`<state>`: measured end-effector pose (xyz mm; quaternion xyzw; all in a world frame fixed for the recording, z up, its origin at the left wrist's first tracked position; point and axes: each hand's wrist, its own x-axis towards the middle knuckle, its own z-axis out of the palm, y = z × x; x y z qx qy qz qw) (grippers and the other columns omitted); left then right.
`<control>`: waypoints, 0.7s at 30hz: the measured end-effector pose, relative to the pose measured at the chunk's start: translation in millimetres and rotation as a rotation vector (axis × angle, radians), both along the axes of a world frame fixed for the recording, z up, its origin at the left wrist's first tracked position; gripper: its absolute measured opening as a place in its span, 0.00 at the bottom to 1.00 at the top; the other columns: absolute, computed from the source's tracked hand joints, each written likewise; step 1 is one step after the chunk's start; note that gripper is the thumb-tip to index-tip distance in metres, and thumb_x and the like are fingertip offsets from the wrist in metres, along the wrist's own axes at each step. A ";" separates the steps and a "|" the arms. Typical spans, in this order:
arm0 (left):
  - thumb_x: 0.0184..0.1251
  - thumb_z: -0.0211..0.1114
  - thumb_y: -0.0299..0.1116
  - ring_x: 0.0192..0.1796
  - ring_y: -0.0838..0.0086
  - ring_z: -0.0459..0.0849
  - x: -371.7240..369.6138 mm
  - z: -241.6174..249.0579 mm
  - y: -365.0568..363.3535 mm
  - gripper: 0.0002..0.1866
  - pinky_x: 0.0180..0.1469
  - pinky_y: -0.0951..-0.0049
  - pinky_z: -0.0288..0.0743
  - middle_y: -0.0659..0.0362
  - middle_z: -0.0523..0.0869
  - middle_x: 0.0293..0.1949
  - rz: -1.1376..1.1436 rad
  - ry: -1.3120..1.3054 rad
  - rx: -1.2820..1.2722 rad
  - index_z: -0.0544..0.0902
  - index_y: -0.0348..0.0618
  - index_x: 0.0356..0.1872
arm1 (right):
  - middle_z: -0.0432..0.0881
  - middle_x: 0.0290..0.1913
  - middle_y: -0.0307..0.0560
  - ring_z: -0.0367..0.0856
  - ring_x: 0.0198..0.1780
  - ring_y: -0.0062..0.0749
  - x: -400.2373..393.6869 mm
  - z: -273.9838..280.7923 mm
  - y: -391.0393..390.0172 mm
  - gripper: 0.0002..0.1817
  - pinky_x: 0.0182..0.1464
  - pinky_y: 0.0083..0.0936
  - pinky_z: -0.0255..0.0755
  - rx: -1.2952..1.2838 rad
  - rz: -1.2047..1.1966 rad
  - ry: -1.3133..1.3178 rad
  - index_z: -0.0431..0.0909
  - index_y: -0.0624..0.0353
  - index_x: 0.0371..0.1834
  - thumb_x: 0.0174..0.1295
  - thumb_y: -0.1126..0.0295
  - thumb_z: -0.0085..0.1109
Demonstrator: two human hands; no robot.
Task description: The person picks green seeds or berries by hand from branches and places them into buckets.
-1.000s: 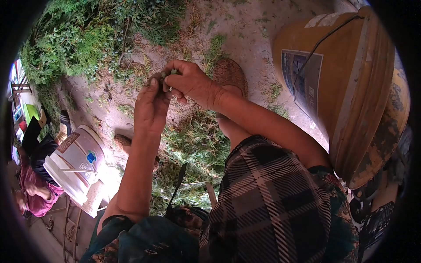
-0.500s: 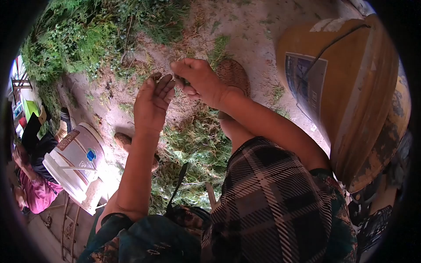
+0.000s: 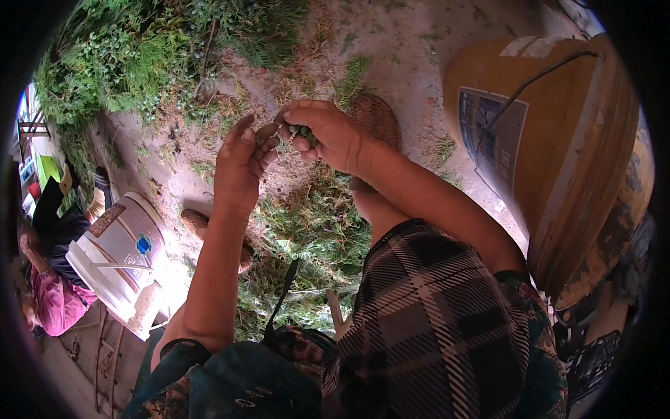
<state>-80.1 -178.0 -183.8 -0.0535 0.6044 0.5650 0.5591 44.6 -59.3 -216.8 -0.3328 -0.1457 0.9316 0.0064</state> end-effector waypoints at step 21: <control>0.64 0.57 0.29 0.42 0.71 0.81 -63.3 -25.5 -52.0 0.14 0.46 0.73 0.73 0.55 0.84 0.41 -0.371 0.498 -0.361 0.77 0.35 0.49 | 0.71 0.26 0.42 0.62 0.17 0.16 -1.9 15.5 2.9 0.14 0.15 0.14 0.56 -0.066 0.057 0.200 0.71 0.60 0.36 0.64 0.59 0.48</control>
